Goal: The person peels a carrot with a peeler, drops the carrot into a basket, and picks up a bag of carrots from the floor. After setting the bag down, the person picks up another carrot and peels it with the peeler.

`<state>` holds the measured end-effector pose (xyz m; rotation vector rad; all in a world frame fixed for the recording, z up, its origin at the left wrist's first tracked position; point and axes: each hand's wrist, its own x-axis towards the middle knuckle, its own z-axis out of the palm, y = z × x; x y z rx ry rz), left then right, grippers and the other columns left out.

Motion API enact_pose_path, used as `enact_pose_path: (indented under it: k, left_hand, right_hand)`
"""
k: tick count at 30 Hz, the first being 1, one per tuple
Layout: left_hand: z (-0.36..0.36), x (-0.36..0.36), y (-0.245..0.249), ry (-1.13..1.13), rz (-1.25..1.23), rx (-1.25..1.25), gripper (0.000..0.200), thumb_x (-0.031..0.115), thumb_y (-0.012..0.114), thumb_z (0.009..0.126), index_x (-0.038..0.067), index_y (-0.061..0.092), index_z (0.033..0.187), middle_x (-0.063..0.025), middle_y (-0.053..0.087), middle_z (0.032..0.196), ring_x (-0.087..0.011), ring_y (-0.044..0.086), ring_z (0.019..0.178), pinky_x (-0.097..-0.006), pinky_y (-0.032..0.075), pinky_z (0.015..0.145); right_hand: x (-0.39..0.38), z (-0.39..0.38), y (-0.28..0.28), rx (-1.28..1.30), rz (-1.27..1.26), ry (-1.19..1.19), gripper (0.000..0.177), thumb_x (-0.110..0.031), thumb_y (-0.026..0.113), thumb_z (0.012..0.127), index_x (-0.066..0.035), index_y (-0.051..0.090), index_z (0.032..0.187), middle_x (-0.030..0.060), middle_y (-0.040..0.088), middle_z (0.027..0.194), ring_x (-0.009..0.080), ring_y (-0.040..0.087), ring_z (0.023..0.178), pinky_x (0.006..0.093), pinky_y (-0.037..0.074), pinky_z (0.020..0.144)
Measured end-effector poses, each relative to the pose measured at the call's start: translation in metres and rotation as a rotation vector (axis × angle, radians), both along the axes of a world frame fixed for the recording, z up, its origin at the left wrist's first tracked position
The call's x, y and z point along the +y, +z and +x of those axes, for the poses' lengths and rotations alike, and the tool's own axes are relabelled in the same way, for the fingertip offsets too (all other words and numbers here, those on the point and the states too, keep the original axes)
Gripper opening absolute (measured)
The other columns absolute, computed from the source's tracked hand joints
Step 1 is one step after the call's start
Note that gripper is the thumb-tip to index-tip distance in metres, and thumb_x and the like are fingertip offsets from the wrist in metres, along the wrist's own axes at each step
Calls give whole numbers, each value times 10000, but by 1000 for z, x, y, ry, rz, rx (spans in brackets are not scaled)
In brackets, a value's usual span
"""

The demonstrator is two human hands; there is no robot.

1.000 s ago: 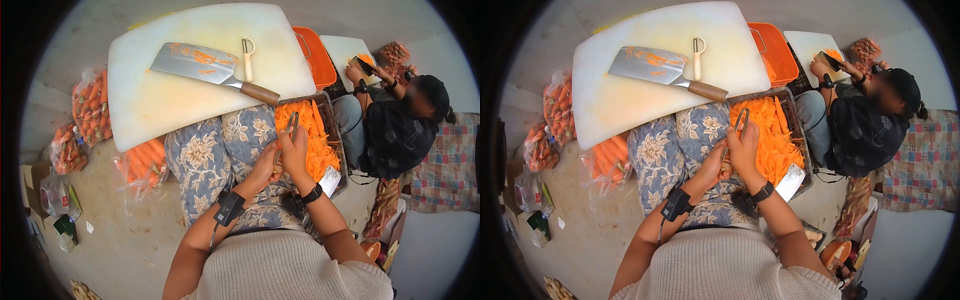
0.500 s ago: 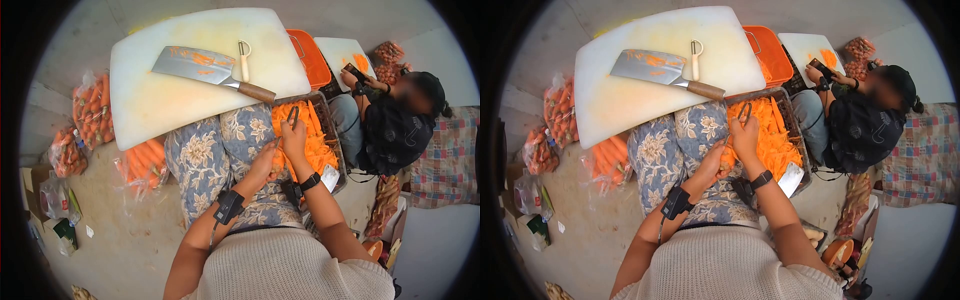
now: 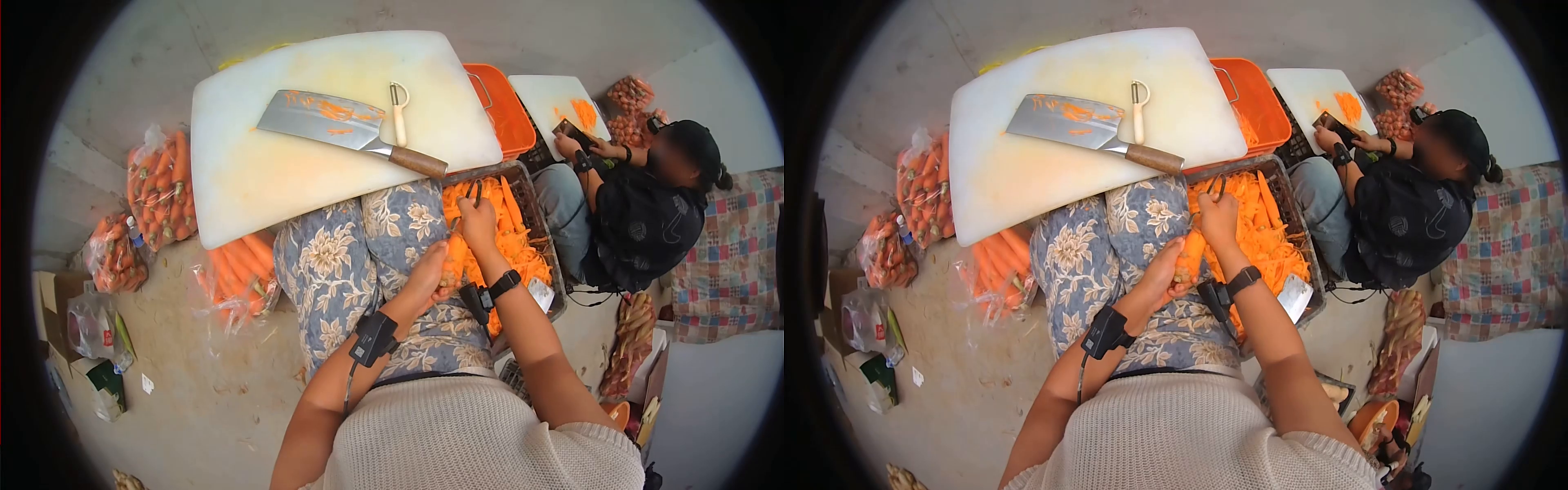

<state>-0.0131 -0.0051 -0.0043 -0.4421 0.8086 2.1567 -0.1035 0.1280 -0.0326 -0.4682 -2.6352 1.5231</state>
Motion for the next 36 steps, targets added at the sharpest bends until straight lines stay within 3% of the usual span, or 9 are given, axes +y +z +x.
enact_pose_path:
  k: [5, 8, 16, 21, 24, 28, 30, 34, 36]
  left_hand:
    - [0, -1, 2, 14, 26, -11, 258, 385, 297, 959, 168, 398, 1057, -98, 519, 639, -70, 335, 340, -168, 230, 295]
    - [0, -1, 6, -15, 13, 6, 260, 385, 298, 959, 164, 394, 1056, -100, 518, 638, -68, 333, 339, -168, 231, 292]
    - [1, -2, 3, -65, 27, 7, 291, 375, 285, 963, 140, 398, 1090, -102, 519, 639, -69, 339, 336, -173, 241, 293]
    - [3, -3, -2, -115, 70, 100, 307, 373, 270, 963, 123, 393, 1090, -103, 525, 642, -83, 362, 348, -197, 263, 309]
    - [1, -6, 10, -106, 37, 100, 377, 406, 263, 963, 105, 406, 1141, -110, 549, 681, -94, 418, 389, -196, 304, 340]
    - [-1, -1, 3, -12, 124, -56, 408, 448, 241, 959, 127, 418, 1139, -95, 562, 704, -109, 466, 452, -212, 337, 377]
    - [-1, 1, 1, -12, 170, -98, 423, 472, 238, 954, 139, 421, 1141, -85, 562, 707, -111, 473, 465, -213, 339, 381]
    - [1, 2, 6, -18, 75, -19, 477, 526, 229, 938, 155, 421, 1168, -42, 536, 680, -103, 443, 432, -205, 309, 364]
    - [3, 2, 5, 14, 66, 27, 502, 540, 219, 933, 155, 414, 1190, -31, 524, 668, -97, 430, 421, -203, 299, 357]
  right_hand:
    - [5, -7, -19, 147, 73, -29, 379, -243, 564, 727, 93, 468, 583, 225, 515, 597, 348, 498, 587, 434, 385, 594]
    - [9, -10, -15, 9, 6, -81, 378, -244, 565, 721, 87, 456, 575, 209, 512, 585, 338, 501, 577, 427, 400, 598]
    - [18, -16, -4, -118, -185, -218, 335, -216, 572, 751, 11, 428, 550, 86, 459, 542, 176, 432, 436, 370, 363, 408]
    - [61, -26, -32, -72, -7, -223, 403, -181, 535, 795, -69, 329, 467, 24, 283, 426, 145, 243, 342, 341, 227, 373]
    - [78, -16, -22, -73, -214, -330, 408, -147, 518, 803, -93, 300, 462, 2, 196, 425, 138, 167, 340, 346, 205, 366]
    - [44, 22, 12, 180, -114, -260, 223, -163, 558, 832, -50, 406, 714, 31, 385, 643, 123, 358, 524, 316, 347, 501]
    - [24, 45, 35, 159, -203, -88, 232, -186, 574, 840, -24, 410, 874, 75, 445, 859, 144, 451, 723, 305, 399, 614]
    - [-21, 67, 64, 258, -95, 13, 239, -160, 578, 828, -1, 421, 913, 130, 443, 948, 220, 475, 868, 336, 411, 720]
    - [-27, 68, 58, 302, 136, 165, 301, -148, 589, 811, 33, 415, 978, 163, 414, 1031, 288, 420, 1013, 358, 364, 853]
